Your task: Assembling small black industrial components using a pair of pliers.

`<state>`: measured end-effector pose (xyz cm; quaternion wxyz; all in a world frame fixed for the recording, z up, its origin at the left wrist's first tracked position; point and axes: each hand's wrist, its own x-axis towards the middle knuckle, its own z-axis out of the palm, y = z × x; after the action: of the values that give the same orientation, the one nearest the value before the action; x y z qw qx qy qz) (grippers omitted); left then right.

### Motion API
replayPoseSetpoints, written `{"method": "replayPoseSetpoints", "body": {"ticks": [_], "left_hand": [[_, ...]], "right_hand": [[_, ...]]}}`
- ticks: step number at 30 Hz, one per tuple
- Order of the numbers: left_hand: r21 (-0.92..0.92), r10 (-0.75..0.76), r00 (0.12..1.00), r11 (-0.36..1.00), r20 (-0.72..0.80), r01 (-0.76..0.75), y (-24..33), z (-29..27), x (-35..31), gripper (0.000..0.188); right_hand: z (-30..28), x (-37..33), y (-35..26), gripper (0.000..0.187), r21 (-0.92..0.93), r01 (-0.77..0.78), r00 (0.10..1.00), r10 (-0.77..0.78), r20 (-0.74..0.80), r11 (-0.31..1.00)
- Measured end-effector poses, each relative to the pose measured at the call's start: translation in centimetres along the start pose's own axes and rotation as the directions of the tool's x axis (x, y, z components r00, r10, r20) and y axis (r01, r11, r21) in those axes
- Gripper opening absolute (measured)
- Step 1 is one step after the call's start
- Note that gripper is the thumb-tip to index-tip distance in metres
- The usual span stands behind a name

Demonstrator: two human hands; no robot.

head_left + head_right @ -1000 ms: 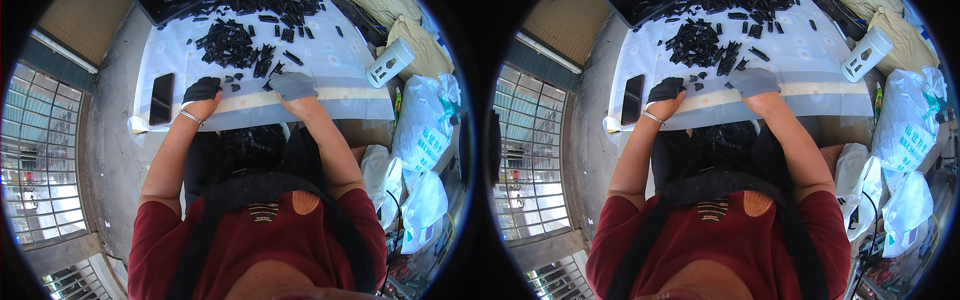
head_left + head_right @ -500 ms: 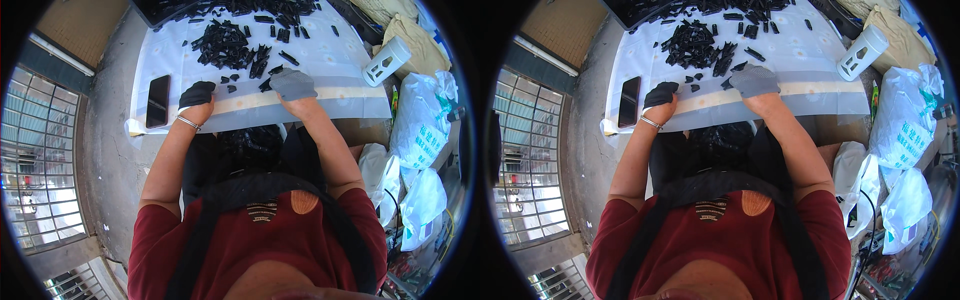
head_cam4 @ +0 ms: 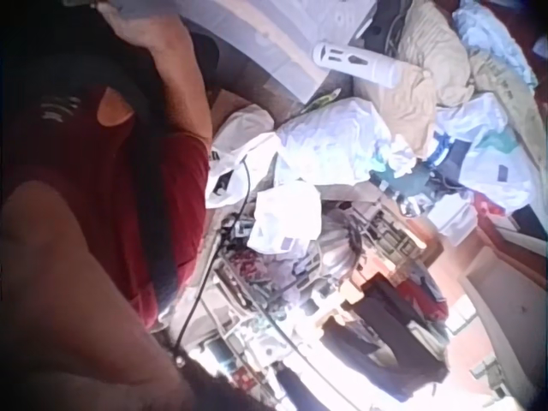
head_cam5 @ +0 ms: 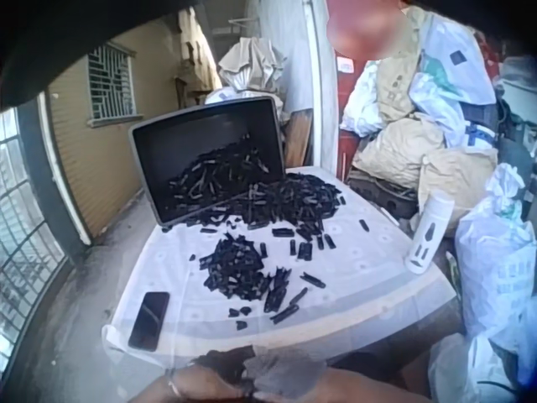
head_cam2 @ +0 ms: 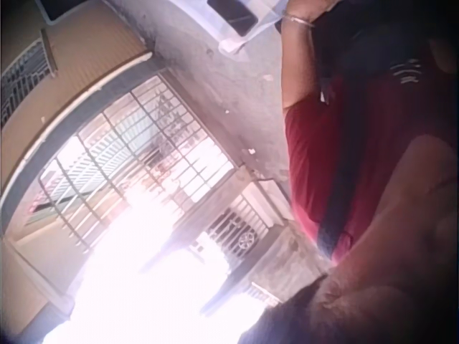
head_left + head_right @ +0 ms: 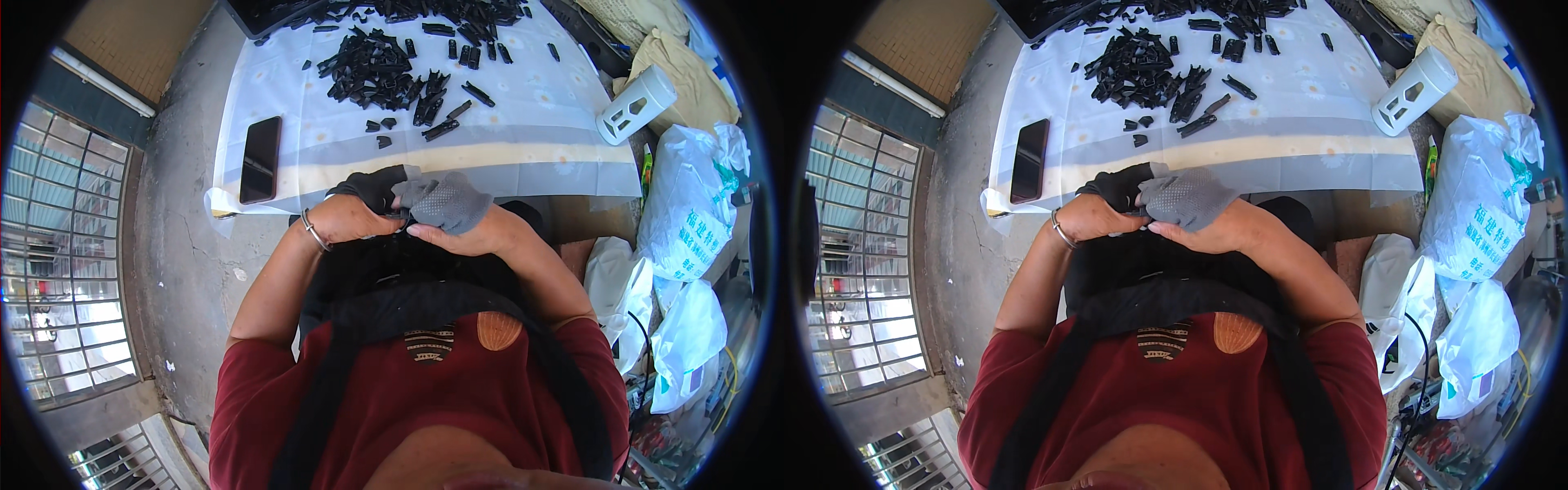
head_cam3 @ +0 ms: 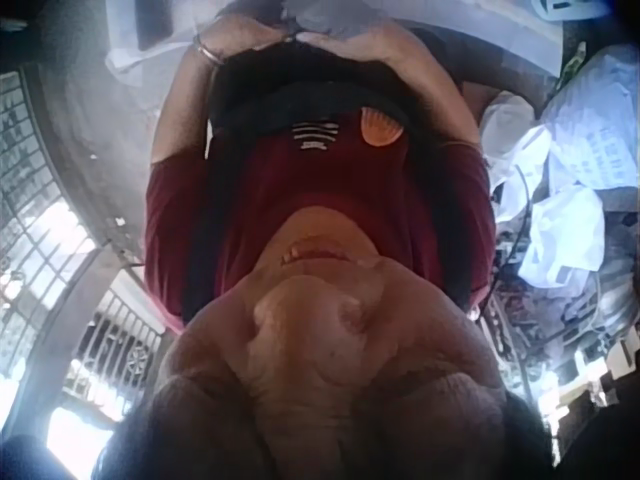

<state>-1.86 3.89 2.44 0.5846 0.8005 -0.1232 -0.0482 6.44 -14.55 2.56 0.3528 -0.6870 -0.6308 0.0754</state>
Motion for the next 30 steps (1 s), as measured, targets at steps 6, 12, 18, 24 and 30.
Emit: {"method": "replayPoseSetpoints", "body": {"ticks": [6,12,18,24,30], "left_hand": [[-0.299,-0.283,0.956,0.921,-0.075,0.249,0.4,0.5,-0.9,0.035],[-0.279,-0.294,0.804,0.946,-0.516,0.166,-1.6,3.7,-1.5,0.044],[-0.306,-0.296,0.855,0.936,-0.425,0.173,-0.5,2.6,-1.4,0.043],[-0.136,-0.227,0.877,0.973,-0.424,0.186,0.1,1.6,-1.4,0.044],[-0.072,-0.162,0.905,0.987,-0.393,0.145,1.7,1.4,-1.1,0.043]], "right_hand": [[0.9,0.3,-0.1,0.026,-0.195,-0.124,0.981,0.090,-0.171,0.973],[2.1,0.9,-0.4,0.022,-0.316,-0.145,0.949,0.041,-0.314,0.938],[-0.1,-0.3,-0.6,0.026,-0.200,-0.218,0.966,0.182,-0.182,0.955],[-0.7,-0.2,-0.7,0.028,-0.307,-0.166,0.984,0.138,-0.109,0.937],[0.1,-0.7,-0.1,0.027,-0.255,-0.157,0.977,0.111,-0.183,0.954]]}}
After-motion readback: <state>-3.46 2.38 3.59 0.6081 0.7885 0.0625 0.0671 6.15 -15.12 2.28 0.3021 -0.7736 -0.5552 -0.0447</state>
